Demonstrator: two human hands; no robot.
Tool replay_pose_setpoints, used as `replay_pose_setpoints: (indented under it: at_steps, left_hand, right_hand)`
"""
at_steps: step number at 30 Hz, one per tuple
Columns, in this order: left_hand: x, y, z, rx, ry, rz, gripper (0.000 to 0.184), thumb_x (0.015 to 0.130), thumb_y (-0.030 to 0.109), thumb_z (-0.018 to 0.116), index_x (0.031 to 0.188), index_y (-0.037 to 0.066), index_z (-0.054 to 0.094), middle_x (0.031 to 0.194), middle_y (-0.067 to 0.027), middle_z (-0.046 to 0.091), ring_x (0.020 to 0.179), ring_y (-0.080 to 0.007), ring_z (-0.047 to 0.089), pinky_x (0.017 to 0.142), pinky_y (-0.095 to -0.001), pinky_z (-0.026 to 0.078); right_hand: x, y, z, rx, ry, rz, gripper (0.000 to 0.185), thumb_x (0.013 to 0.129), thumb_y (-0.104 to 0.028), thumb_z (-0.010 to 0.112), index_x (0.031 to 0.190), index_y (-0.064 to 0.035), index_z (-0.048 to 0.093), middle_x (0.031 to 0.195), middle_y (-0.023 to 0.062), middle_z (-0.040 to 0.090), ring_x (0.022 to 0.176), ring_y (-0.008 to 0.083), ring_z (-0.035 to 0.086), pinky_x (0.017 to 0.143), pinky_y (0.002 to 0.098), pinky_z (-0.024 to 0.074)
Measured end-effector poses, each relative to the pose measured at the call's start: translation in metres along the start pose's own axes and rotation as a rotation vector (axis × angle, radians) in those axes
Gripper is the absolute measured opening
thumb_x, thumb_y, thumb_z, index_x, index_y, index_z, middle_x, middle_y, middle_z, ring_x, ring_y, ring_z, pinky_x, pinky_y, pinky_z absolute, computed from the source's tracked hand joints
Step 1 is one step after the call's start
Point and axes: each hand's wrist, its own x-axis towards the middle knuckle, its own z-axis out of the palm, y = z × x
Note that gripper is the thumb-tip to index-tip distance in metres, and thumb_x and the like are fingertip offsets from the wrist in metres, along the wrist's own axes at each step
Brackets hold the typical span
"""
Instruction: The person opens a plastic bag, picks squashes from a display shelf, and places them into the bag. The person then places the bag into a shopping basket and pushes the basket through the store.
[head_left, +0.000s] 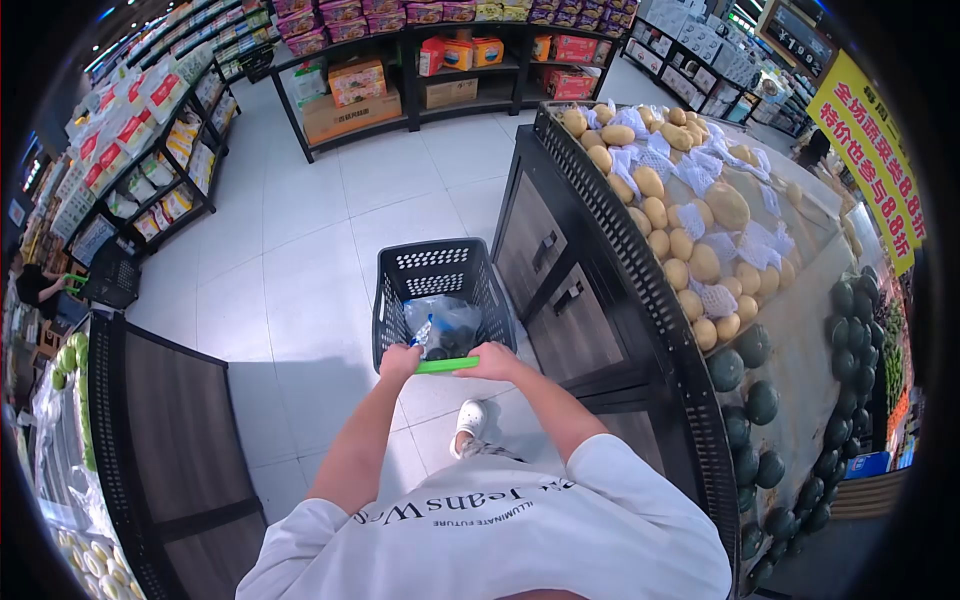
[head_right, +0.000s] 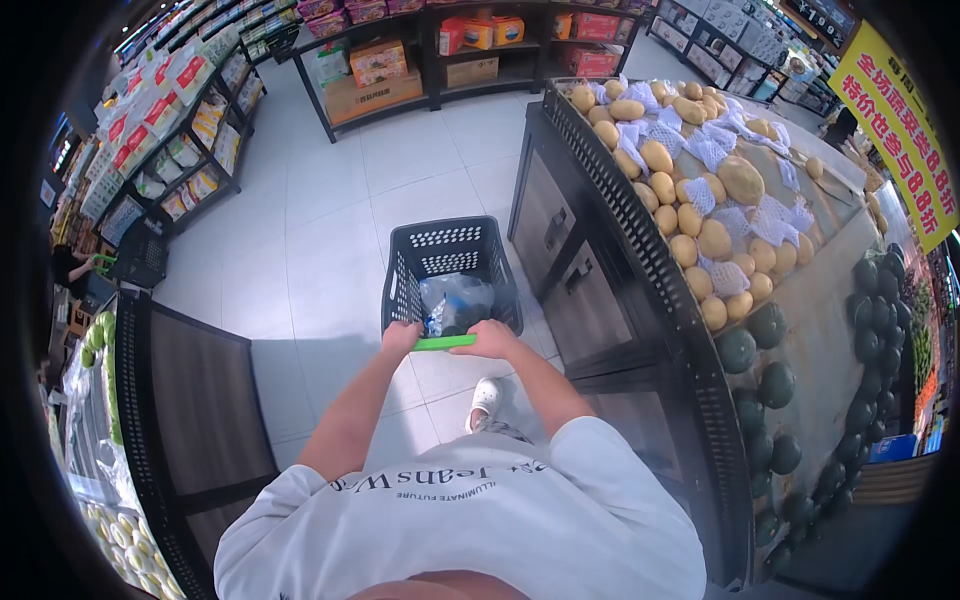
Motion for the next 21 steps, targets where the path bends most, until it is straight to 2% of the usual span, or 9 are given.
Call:
replay_pose_setpoints:
  at_steps: [2, 11, 14, 17, 21]
  left_hand:
    - [0.021, 0.001, -0.001, -0.02, -0.005, -0.003, 0.044, 0.07, 0.042, 0.059, 0.097, 0.009, 0.07, 0.104, -0.0192, 0.065, 0.101, -0.0336, 0.061, 0.089, -0.0405, 0.046]
    - [0.089, 0.037, -0.024, -0.096, 0.008, -0.03, 0.041, 0.07, 0.04, 0.061, 0.095, 0.01, 0.071, 0.101, -0.0178, 0.066, 0.097, -0.0333, 0.062, 0.087, -0.0398, 0.047]
    - [0.122, 0.054, -0.03, -0.078, -0.014, -0.019, 0.041, 0.071, 0.041, 0.061, 0.095, 0.009, 0.07, 0.1, -0.017, 0.066, 0.097, -0.0328, 0.062, 0.087, -0.0399, 0.047]
    - [0.141, 0.077, -0.053, -0.055, -0.048, -0.007, 0.041, 0.071, 0.041, 0.061, 0.096, 0.009, 0.07, 0.1, -0.0164, 0.066, 0.097, -0.0321, 0.062, 0.086, -0.0398, 0.047]
    - [0.184, 0.097, -0.068, -0.058, -0.027, 0.044, 0.041, 0.071, 0.042, 0.06, 0.095, 0.009, 0.07, 0.099, -0.0157, 0.067, 0.097, -0.0313, 0.063, 0.086, -0.0389, 0.047]
  right_hand:
    - [0.017, 0.001, -0.008, 0.013, 0.004, -0.007, 0.056, 0.065, -0.065, 0.065, 0.083, -0.0126, 0.072, 0.078, 0.0121, 0.067, 0.079, 0.0305, 0.065, 0.076, 0.0395, 0.0499]
    - [0.093, 0.015, -0.055, -0.005, 0.032, -0.032, 0.054, 0.065, -0.063, 0.067, 0.081, -0.0116, 0.071, 0.078, 0.0117, 0.067, 0.077, 0.0298, 0.065, 0.074, 0.0389, 0.0503]
    - [0.116, 0.014, -0.078, -0.006, -0.022, 0.016, 0.055, 0.065, -0.063, 0.068, 0.083, -0.0114, 0.071, 0.078, 0.0115, 0.067, 0.077, 0.0297, 0.065, 0.074, 0.0386, 0.0505]
    - [0.149, 0.022, -0.088, -0.015, 0.026, -0.033, 0.056, 0.064, -0.063, 0.068, 0.084, -0.0109, 0.071, 0.078, 0.0109, 0.067, 0.077, 0.0298, 0.065, 0.075, 0.038, 0.0503]
    - [0.181, 0.022, -0.109, -0.004, 0.117, 0.011, 0.057, 0.065, -0.064, 0.066, 0.084, -0.0103, 0.071, 0.076, 0.0113, 0.066, 0.077, 0.03, 0.064, 0.075, 0.0383, 0.05]
